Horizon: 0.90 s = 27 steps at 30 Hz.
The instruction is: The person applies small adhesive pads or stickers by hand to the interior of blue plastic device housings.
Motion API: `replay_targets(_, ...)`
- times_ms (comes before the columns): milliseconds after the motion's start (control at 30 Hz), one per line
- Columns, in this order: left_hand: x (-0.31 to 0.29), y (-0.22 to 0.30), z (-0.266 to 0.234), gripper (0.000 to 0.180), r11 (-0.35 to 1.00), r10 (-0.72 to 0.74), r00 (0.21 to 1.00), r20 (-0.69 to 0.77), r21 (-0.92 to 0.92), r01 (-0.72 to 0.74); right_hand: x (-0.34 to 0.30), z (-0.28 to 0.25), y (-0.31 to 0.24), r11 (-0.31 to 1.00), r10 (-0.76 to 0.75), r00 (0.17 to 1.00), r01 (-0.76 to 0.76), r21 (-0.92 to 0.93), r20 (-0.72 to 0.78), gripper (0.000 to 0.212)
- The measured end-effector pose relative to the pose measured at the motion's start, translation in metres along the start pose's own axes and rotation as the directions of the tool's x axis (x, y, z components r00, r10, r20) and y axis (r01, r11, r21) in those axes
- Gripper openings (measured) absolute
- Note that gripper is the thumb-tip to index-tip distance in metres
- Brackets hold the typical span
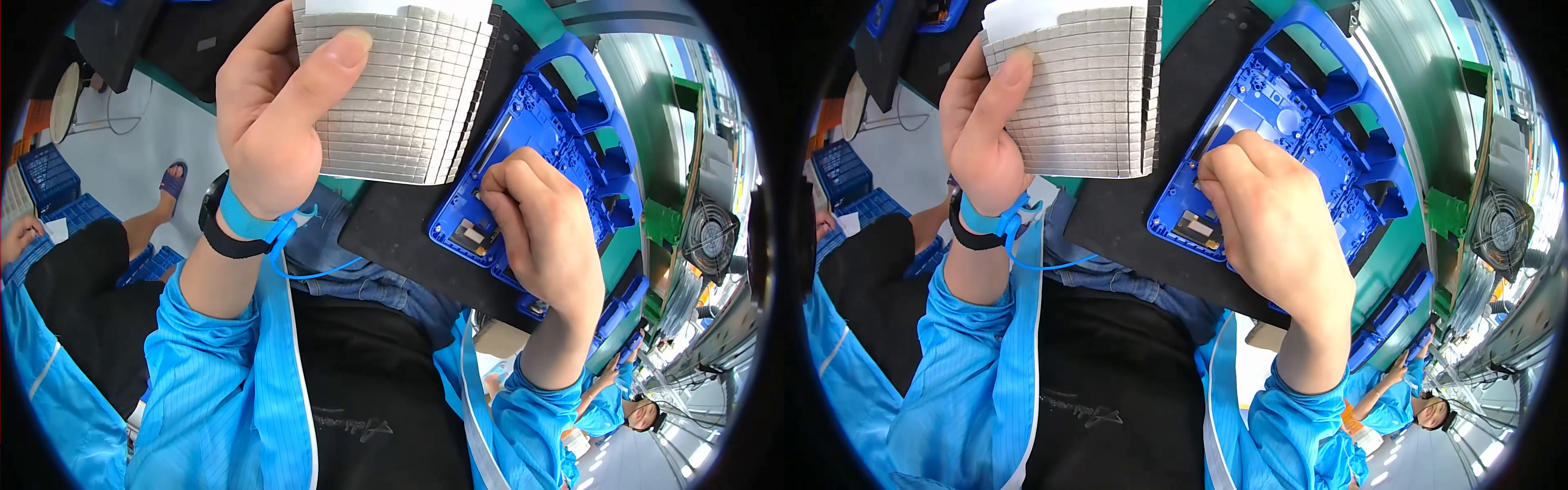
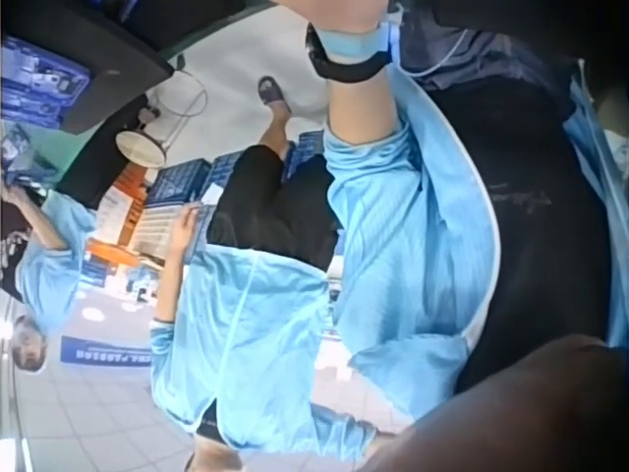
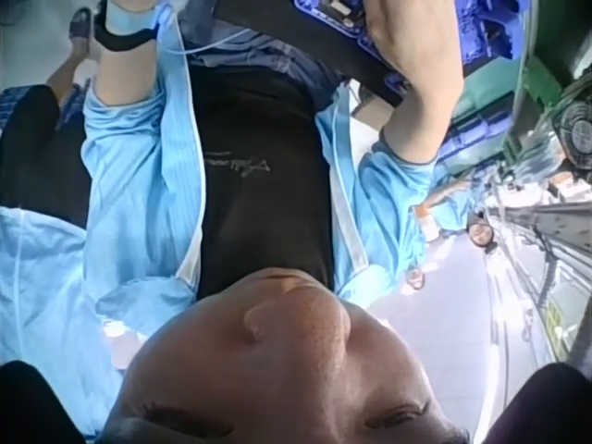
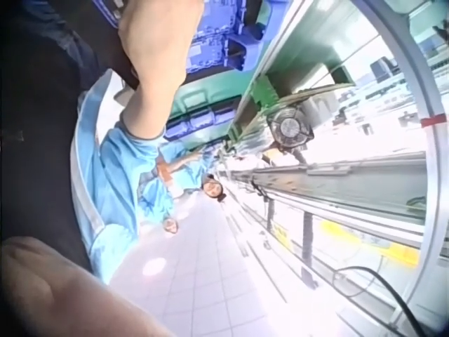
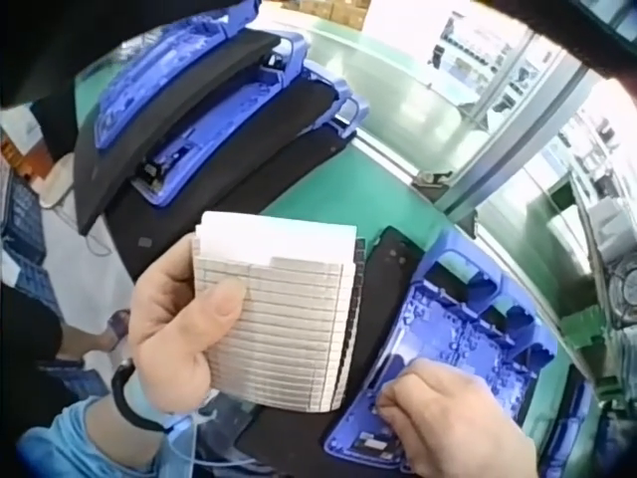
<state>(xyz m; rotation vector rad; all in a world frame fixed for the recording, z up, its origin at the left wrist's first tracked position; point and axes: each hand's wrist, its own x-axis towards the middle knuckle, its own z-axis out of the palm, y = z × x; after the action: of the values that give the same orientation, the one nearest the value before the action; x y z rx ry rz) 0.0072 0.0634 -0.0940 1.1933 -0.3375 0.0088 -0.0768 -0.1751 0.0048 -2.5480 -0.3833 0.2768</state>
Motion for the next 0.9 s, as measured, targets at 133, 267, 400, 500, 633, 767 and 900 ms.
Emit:
replay_targets(133, -0.002, 0.001, 0.004, 0.044, 0.999, 0.005, 0.998, -0.066, 0.042, -0.002, 0.001, -0.001, -0.001, 1.0, 0.013, 1.0, -0.012, -0.008, 0.019, 0.005)
replay_targets(267, -0.002, 0.0, -0.002, 0.043, 1.0, -0.02, 1.0, -0.016, 0.024, 0.02, 0.004, -0.001, -0.004, 0.999, 0.039, 0.999, -0.039, -0.005, 0.028, 0.006)
replay_targets(400, 0.0, 0.004, 0.001, 0.042, 0.998, -0.054, 0.998, 0.016, -0.015, 0.054, -0.001, -0.002, -0.014, 0.989, 0.125, 0.992, -0.125, -0.079, 0.0, 0.007)
replay_targets(500, -0.002, 0.003, 0.005, 0.041, 0.998, -0.015, 0.997, -0.079, 0.054, 0.02, -0.003, 0.002, -0.015, 0.973, 0.187, 0.981, -0.192, -0.13, -0.05, 0.007)
replay_targets(633, -0.002, 0.001, 0.002, 0.043, 1.0, -0.021, 1.0, -0.017, 0.004, 0.021, -0.01, 0.005, -0.006, 0.99, 0.107, 0.99, -0.115, -0.083, -0.095, 0.007)
replay_targets(767, 0.0, 0.002, 0.0, 0.046, 1.0, -0.022, 1.0, 0.01, 0.002, 0.022, -0.022, -0.001, -0.005, 0.993, 0.12, 0.985, -0.121, 0.005, -0.12, 0.007)
replay_targets(900, -0.003, 0.003, 0.003, 0.046, 0.998, 0.0, 0.999, -0.043, 0.065, 0.003, -0.028, 0.006, -0.003, 0.997, 0.077, 0.994, -0.079, -0.026, -0.084, 0.007)
